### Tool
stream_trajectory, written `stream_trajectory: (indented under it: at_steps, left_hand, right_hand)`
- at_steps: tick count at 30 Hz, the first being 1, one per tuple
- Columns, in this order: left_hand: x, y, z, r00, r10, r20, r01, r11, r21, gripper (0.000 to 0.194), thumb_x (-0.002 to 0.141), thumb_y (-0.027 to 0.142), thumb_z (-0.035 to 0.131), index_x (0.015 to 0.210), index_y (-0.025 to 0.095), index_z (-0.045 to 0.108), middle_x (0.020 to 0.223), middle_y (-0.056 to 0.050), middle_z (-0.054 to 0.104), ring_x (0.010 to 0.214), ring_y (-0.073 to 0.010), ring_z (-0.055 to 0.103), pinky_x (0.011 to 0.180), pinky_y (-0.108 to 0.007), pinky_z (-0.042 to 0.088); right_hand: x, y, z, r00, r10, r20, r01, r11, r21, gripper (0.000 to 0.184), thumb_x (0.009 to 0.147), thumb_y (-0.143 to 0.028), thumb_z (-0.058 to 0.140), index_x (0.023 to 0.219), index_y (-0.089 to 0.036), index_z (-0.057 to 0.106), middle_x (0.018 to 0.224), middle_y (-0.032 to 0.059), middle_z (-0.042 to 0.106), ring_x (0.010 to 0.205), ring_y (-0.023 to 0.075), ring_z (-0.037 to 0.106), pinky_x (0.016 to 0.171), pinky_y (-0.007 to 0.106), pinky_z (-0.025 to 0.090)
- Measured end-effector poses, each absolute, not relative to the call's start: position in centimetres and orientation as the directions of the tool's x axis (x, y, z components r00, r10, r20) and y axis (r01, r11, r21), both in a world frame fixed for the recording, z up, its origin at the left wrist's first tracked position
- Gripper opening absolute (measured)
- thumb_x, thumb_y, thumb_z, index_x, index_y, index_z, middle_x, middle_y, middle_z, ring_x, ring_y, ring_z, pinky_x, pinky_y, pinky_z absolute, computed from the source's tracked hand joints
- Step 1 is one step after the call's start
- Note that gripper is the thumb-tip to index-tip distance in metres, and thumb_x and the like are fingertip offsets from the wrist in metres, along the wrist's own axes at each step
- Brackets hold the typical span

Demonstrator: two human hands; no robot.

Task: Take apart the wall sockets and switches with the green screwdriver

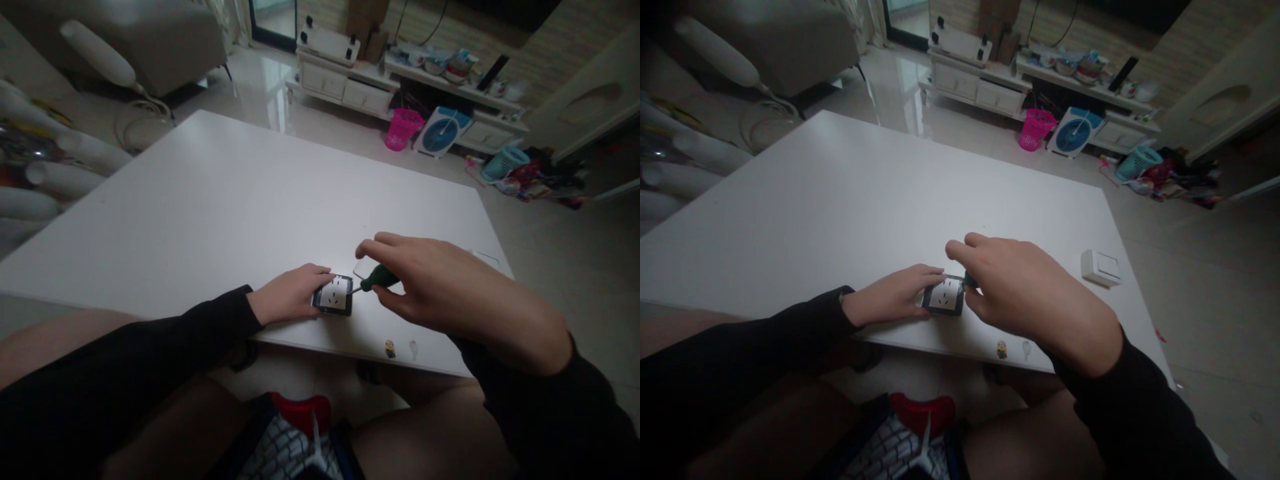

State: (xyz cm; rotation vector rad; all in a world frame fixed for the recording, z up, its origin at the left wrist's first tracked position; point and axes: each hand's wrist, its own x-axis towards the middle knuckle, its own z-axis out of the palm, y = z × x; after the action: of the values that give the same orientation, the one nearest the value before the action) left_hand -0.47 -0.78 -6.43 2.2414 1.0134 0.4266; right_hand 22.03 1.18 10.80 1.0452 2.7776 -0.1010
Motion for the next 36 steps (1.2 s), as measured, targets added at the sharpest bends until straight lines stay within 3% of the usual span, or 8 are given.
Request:
stream_trajectory:
  at_steps: [5,8,10,13,18,21,28,36]
  left_hand:
    - [-0.4,-0.8,-6.3,0.647,0.762,0.001,0.578,-0.491,0.652,0.057,0.080,0.028,0.084,0.132,0.020,0.062,0.136,-0.013,0.066,0.127,-0.0346,0.060,0.104,-0.045,0.049]
    - [-0.4,-0.8,-6.2,0.650,0.760,-0.006,0.576,-0.488,0.656,0.057,0.079,0.027,0.084,0.132,0.019,0.062,0.135,-0.014,0.066,0.127,-0.0353,0.060,0.103,-0.047,0.050]
    - [-0.4,-0.8,-6.2,0.652,0.758,0.004,0.567,-0.491,0.661,0.058,0.079,0.024,0.083,0.133,0.019,0.061,0.136,-0.014,0.065,0.127,-0.0355,0.059,0.104,-0.047,0.050]
    - [-0.5,-0.8,-6.3,0.652,0.758,0.021,0.558,-0.499,0.663,0.056,0.080,0.023,0.081,0.133,0.020,0.061,0.136,-0.014,0.065,0.127,-0.0350,0.060,0.104,-0.047,0.050]
    - [-0.5,-0.9,-6.4,0.653,0.757,0.026,0.559,-0.505,0.658,0.058,0.081,0.027,0.082,0.135,0.020,0.060,0.138,-0.014,0.065,0.128,-0.0349,0.059,0.106,-0.048,0.050]
    - [-0.5,-0.9,-6.4,0.649,0.761,0.021,0.565,-0.499,0.657,0.055,0.082,0.028,0.082,0.133,0.020,0.061,0.137,-0.015,0.065,0.128,-0.0351,0.059,0.105,-0.048,0.050]
    - [-0.4,-1.0,-6.0,0.646,0.763,-0.003,0.584,-0.492,0.646,0.057,0.081,0.024,0.081,0.134,0.021,0.061,0.136,-0.013,0.066,0.128,-0.0343,0.060,0.105,-0.046,0.050]
    - [-0.5,-1.0,-6.5,0.645,0.765,-0.004,0.590,-0.494,0.638,0.062,0.081,0.026,0.082,0.138,0.020,0.058,0.143,-0.014,0.062,0.133,-0.0342,0.057,0.109,-0.047,0.049]
  right_hand:
    - [21.9,1.3,10.3,-0.571,0.810,-0.135,0.783,0.586,0.207,0.033,0.102,-0.052,0.053,0.107,-0.022,0.065,0.079,0.0085,0.072,0.066,0.0251,0.064,0.056,0.033,0.025]
    - [22.1,1.3,10.4,-0.664,0.732,-0.153,0.724,0.680,0.116,0.023,0.099,-0.036,0.060,0.117,-0.023,0.064,0.091,0.0078,0.075,0.074,0.0244,0.067,0.059,0.032,0.029]
    - [22.2,1.2,10.6,-0.740,0.652,-0.167,0.659,0.752,0.014,0.030,0.094,-0.023,0.061,0.124,-0.024,0.062,0.106,0.0074,0.075,0.082,0.0224,0.069,0.061,0.031,0.033]
    - [22.1,1.3,10.7,-0.754,0.631,-0.183,0.645,0.764,-0.023,0.028,0.094,-0.024,0.060,0.122,-0.023,0.062,0.110,0.0076,0.073,0.082,0.0207,0.068,0.062,0.030,0.034]
    - [21.6,1.6,10.5,-0.578,0.793,-0.194,0.775,0.608,0.172,0.036,0.105,-0.051,0.045,0.112,-0.022,0.065,0.088,0.0091,0.074,0.071,0.0235,0.066,0.059,0.031,0.029]
    - [21.7,1.7,10.5,-0.513,0.838,-0.188,0.795,0.546,0.263,0.041,0.105,-0.054,0.042,0.110,-0.021,0.066,0.080,0.0103,0.073,0.067,0.0256,0.066,0.059,0.033,0.028]
    - [22.4,1.9,10.7,-0.760,0.615,-0.211,0.642,0.761,-0.093,0.030,0.095,-0.026,0.060,0.125,-0.025,0.062,0.112,0.0079,0.073,0.086,0.0220,0.069,0.068,0.031,0.040]
    - [22.1,2.3,10.5,-0.582,0.776,-0.245,0.787,0.613,0.072,0.026,0.105,-0.041,0.050,0.113,-0.021,0.064,0.088,0.0096,0.074,0.076,0.0255,0.068,0.062,0.033,0.035]
